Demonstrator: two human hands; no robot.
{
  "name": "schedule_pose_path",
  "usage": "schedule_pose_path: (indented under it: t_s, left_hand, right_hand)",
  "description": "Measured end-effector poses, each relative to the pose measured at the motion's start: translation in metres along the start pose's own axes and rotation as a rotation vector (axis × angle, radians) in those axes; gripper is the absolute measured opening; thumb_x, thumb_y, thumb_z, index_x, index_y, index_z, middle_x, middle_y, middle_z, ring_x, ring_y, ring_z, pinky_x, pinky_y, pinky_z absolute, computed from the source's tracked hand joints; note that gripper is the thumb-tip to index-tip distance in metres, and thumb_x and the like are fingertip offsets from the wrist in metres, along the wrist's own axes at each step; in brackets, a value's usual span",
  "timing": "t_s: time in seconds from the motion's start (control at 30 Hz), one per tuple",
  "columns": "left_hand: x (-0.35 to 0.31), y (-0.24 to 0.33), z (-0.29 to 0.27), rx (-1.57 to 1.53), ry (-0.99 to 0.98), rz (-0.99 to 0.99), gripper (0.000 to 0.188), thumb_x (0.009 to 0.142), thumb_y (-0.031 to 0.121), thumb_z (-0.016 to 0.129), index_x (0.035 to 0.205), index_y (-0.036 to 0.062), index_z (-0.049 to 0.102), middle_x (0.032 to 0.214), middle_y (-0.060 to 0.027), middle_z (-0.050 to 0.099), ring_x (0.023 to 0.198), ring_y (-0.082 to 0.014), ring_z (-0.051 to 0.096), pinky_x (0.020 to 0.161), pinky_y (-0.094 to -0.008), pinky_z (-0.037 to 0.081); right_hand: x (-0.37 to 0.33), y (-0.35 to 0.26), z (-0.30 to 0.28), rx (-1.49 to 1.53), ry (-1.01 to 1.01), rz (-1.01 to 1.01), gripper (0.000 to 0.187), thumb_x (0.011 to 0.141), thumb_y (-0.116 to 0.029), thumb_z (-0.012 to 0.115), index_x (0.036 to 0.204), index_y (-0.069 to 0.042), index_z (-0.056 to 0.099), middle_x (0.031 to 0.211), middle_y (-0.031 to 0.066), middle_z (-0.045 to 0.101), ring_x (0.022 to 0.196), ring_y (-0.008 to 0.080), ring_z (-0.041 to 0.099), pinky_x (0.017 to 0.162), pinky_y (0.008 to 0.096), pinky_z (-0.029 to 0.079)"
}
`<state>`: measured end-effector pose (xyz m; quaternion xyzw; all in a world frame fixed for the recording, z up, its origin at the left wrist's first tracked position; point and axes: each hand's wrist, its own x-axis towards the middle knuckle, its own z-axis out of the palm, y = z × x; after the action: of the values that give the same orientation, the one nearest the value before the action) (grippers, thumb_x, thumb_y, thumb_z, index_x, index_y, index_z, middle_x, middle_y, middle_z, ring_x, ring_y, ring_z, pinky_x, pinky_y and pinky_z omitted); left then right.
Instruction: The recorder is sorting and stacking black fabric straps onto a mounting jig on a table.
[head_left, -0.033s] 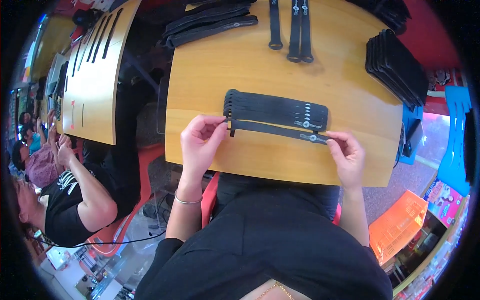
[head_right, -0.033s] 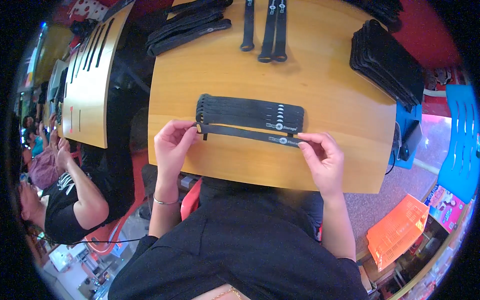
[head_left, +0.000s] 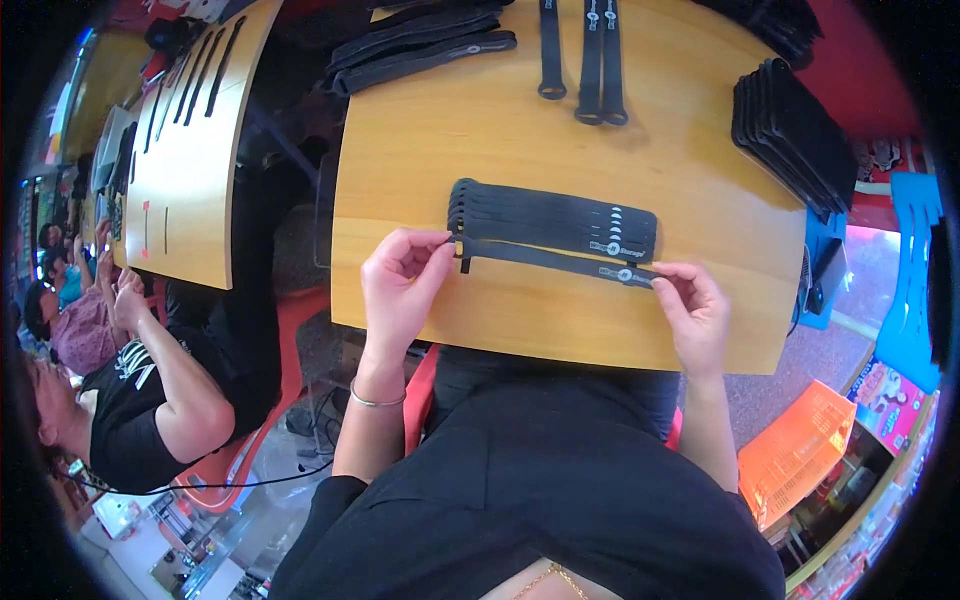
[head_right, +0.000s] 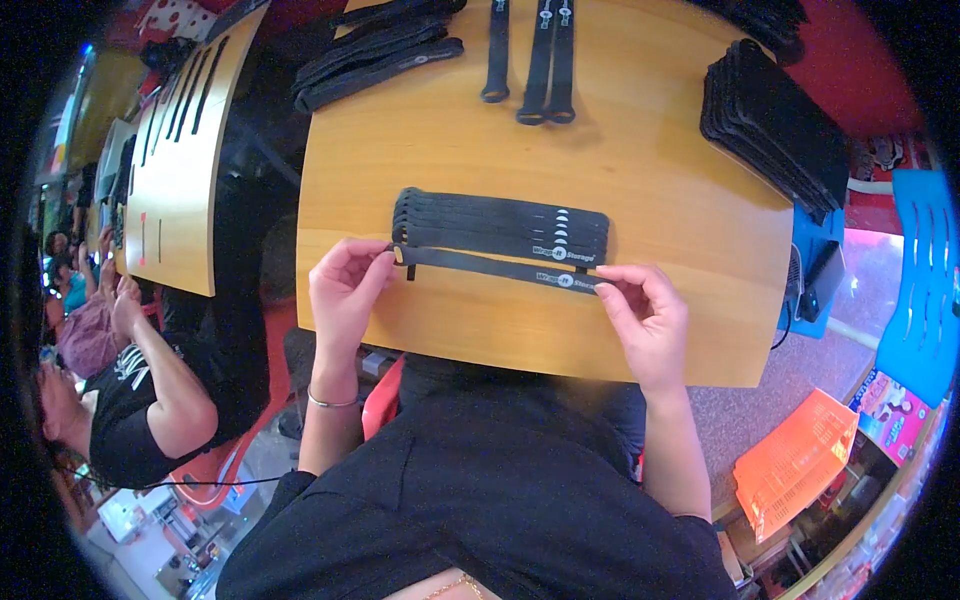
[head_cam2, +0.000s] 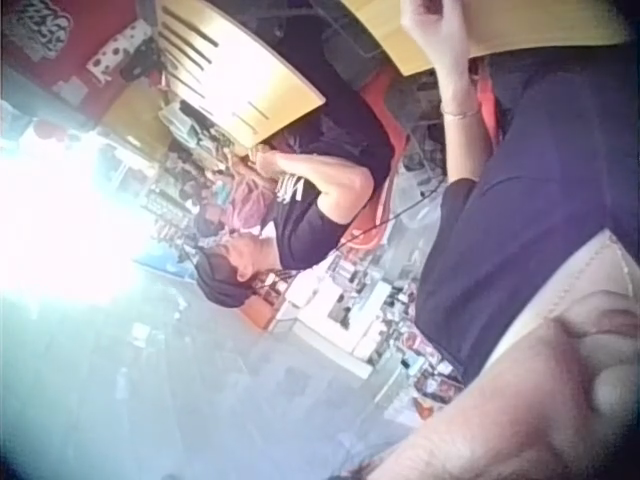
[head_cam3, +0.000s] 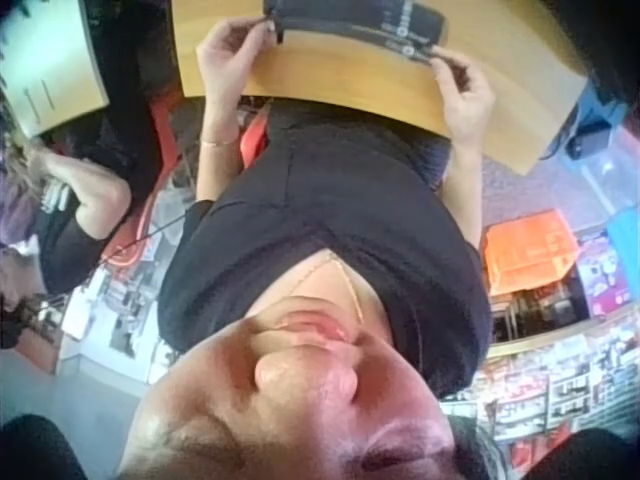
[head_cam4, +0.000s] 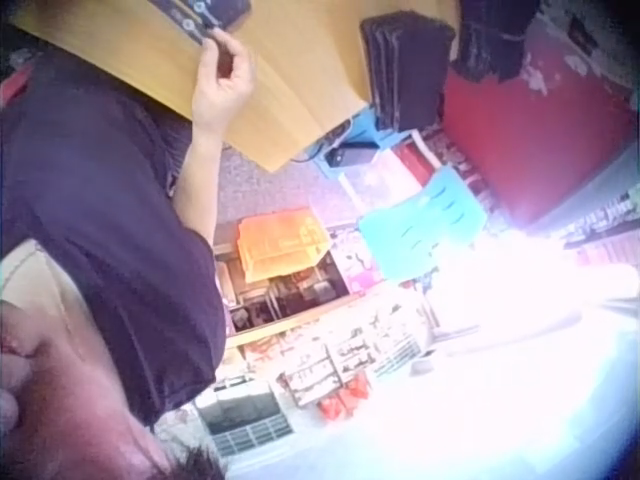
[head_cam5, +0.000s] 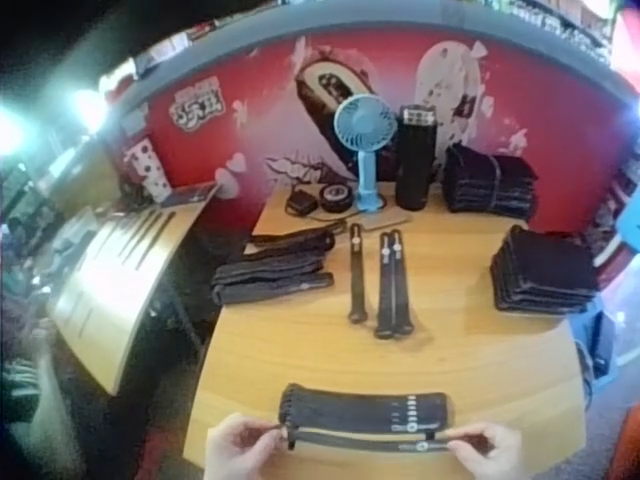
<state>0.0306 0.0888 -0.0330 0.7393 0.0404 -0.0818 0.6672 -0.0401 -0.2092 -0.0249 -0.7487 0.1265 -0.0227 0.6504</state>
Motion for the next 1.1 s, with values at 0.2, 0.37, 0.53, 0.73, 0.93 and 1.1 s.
schedule_pose_path:
  t_s: [0.2,0.37,0.53,0.73,0.93,1.1]
  left_hand:
    - [0.008,-0.002,0.008,0.050,0.106,0.013,0.007,0.084,-0.003,0.066,0.090,-0.0011,0.063,0.078,-0.0006,0.064,0.067,-0.0028,0.057,0.060,-0.0158,0.045]
    - [0.010,-0.008,0.008,0.102,0.132,0.047,0.007,0.083,-0.003,0.067,0.087,-0.0004,0.062,0.075,0.0005,0.063,0.065,-0.0023,0.056,0.058,-0.0157,0.045]
    - [0.012,-0.012,0.009,0.155,0.150,0.081,0.007,0.083,-0.003,0.067,0.087,-0.0002,0.063,0.074,0.0004,0.063,0.063,-0.0019,0.055,0.057,-0.0157,0.044]
    - [0.013,-0.014,0.010,0.179,0.170,0.088,0.006,0.082,-0.003,0.067,0.086,0.0000,0.063,0.072,0.0006,0.062,0.062,-0.0017,0.054,0.055,-0.0158,0.043]
    - [0.014,-0.014,0.011,0.208,0.184,0.078,0.006,0.082,-0.003,0.068,0.085,0.0000,0.063,0.071,0.0004,0.062,0.061,-0.0021,0.054,0.055,-0.0160,0.043]
    - [0.015,-0.015,0.011,0.212,0.188,0.091,0.006,0.082,-0.003,0.067,0.085,0.0000,0.063,0.071,-0.0001,0.062,0.060,-0.0025,0.054,0.055,-0.0164,0.043]
  right_hand:
    - [0.005,0.007,0.009,-0.006,0.101,0.017,0.015,0.083,0.002,0.069,0.091,-0.004,0.058,0.076,-0.0064,0.054,0.065,0.0003,0.047,0.058,0.0152,0.038]
    - [0.008,0.007,0.010,-0.058,0.109,-0.008,0.016,0.083,0.000,0.070,0.089,-0.004,0.057,0.074,-0.0067,0.054,0.063,0.0000,0.046,0.056,0.0153,0.037]
    - [0.009,0.007,0.012,-0.067,0.119,-0.002,0.016,0.082,0.000,0.071,0.089,-0.004,0.057,0.075,-0.0062,0.054,0.063,0.0002,0.046,0.056,0.0156,0.037]
    - [0.011,0.008,0.012,-0.096,0.114,0.008,0.015,0.082,-0.001,0.071,0.089,-0.004,0.057,0.075,-0.0062,0.054,0.063,0.0003,0.046,0.056,0.0159,0.038]
    - [0.013,0.007,0.015,-0.059,0.117,0.019,0.015,0.082,-0.001,0.071,0.088,-0.004,0.058,0.075,-0.0062,0.055,0.062,0.0004,0.046,0.055,0.0157,0.038]
    - [0.013,0.009,0.016,-0.075,0.126,0.023,0.016,0.082,-0.002,0.072,0.088,-0.004,0.058,0.074,-0.0062,0.055,0.061,0.0004,0.046,0.055,0.0158,0.038]
